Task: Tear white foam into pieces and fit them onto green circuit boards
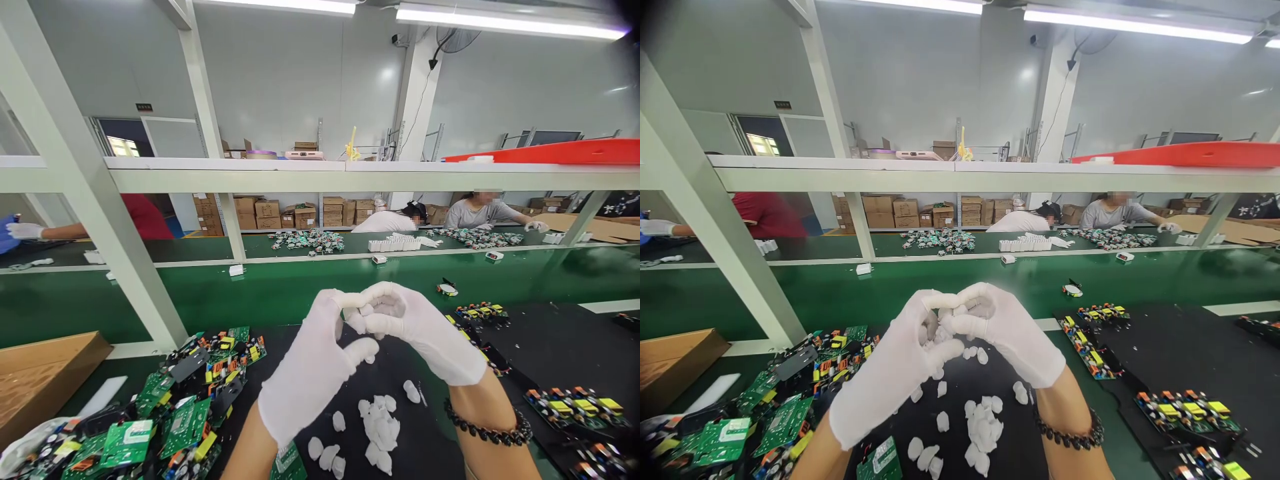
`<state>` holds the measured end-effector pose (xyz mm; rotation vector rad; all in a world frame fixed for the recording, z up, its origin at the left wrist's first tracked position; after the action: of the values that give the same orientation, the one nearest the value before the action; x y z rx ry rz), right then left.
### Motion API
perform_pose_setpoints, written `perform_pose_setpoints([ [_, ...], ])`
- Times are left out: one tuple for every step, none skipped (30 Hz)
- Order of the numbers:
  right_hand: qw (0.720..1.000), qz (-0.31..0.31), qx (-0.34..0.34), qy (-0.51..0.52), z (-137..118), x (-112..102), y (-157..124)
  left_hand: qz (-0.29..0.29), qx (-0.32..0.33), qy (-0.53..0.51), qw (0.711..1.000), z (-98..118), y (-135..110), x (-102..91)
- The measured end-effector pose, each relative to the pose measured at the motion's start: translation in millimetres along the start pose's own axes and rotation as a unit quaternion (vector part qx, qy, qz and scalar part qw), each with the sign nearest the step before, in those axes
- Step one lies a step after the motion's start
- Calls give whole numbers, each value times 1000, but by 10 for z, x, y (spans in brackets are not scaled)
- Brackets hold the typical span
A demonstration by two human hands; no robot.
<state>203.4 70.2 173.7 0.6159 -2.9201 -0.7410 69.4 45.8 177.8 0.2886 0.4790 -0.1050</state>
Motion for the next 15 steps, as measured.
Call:
perform_pose_setpoints([
  [1000,-1,2,0,-4,7,-6,13,21,18,1000,6,0,16],
  [1000,-2,4,0,-5,8,-10,26,35,35,998,9,1,27],
  [1000,-3,6,-1,-1,2,-12,36,43,55,997,8,4,33],
  [1000,-5,5,-4,6,-7,-10,42,47,78,995,9,7,38],
  [1000,-10,4,-7,15,-17,-6,43,49,99,993,13,9,40],
  [1000,-17,3,-8,27,-27,-1,38,47,111,992,17,9,39],
  [1000,-24,2,-7,37,-34,4,28,43,109,993,21,9,34],
  [999,-32,3,-1,44,-41,8,16,35,91,995,21,10,23],
  [999,-38,5,8,45,-48,8,5,20,58,998,13,14,4],
  [999,-39,7,18,38,-60,4,0,-3,10,1000,-4,23,-27],
  [999,-36,8,29,21,-81,-2,1,-31,-51,998,-32,35,-66],
  [999,-29,5,37,-2,-112,-10,6,-59,-116,992,-68,50,-107],
  [999,-19,4,40,-22,-156,-21,13,-82,-179,980,-104,66,-147],
  [999,-4,6,34,-31,-215,-32,19,-98,-233,967,-136,82,-180],
  [1000,13,13,20,-17,-284,-43,23,-106,-274,955,-161,97,-207],
])
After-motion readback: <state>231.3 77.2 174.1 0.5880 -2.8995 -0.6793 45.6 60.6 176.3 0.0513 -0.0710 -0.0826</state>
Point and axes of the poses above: each hand's wrist, its own y-axis towards the middle knuckle, its own x-axis out of the palm, z = x × y, the point moved 5 cm from there along y, towards the middle knuckle, and after that the axes turned 13 degrees about -x, right-handed, at the moved point
